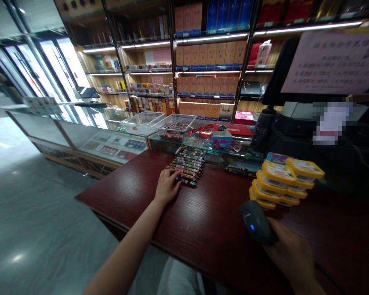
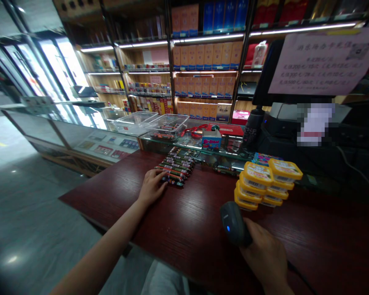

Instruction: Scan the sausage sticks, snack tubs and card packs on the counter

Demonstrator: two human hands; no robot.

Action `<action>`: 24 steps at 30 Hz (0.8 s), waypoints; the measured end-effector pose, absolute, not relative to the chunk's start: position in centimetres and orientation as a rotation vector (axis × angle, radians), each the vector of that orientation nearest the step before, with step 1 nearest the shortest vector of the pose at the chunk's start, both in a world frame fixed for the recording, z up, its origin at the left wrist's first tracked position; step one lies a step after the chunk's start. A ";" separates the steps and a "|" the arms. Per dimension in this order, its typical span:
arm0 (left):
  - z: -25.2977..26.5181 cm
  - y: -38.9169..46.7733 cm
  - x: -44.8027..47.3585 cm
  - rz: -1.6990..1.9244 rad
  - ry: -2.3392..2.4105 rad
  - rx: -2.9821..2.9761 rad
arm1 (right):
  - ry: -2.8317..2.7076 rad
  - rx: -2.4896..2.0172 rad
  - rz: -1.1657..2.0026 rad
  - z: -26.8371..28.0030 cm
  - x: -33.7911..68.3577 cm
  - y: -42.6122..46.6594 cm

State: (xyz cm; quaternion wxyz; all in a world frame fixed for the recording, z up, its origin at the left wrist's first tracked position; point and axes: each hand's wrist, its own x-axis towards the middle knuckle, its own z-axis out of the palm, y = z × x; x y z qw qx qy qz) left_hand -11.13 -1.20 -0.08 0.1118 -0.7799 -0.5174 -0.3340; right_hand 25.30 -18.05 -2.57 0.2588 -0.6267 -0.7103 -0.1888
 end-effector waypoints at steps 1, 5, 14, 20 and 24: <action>0.1 -1.2 -10.7 -0.976 -1.497 -2.310 | -1.931 -1.714 -0.487 -2.6 25.3 -18.0; 1.3 -0.8 -8.0 -0.941 -1.419 -2.400 | -1.946 -1.823 -0.363 -2.1 24.9 -17.8; 1.4 2.3 2.9 -0.845 -1.252 -2.753 | -1.924 -2.061 -0.213 -1.0 23.9 -17.4; 0.7 6.0 9.8 -0.693 -1.477 -2.803 | -1.947 -2.058 -0.192 -1.1 24.1 -17.1; 1.0 7.1 12.2 -0.595 -1.606 -2.752 | -1.925 -2.067 -0.106 -0.7 24.0 -17.0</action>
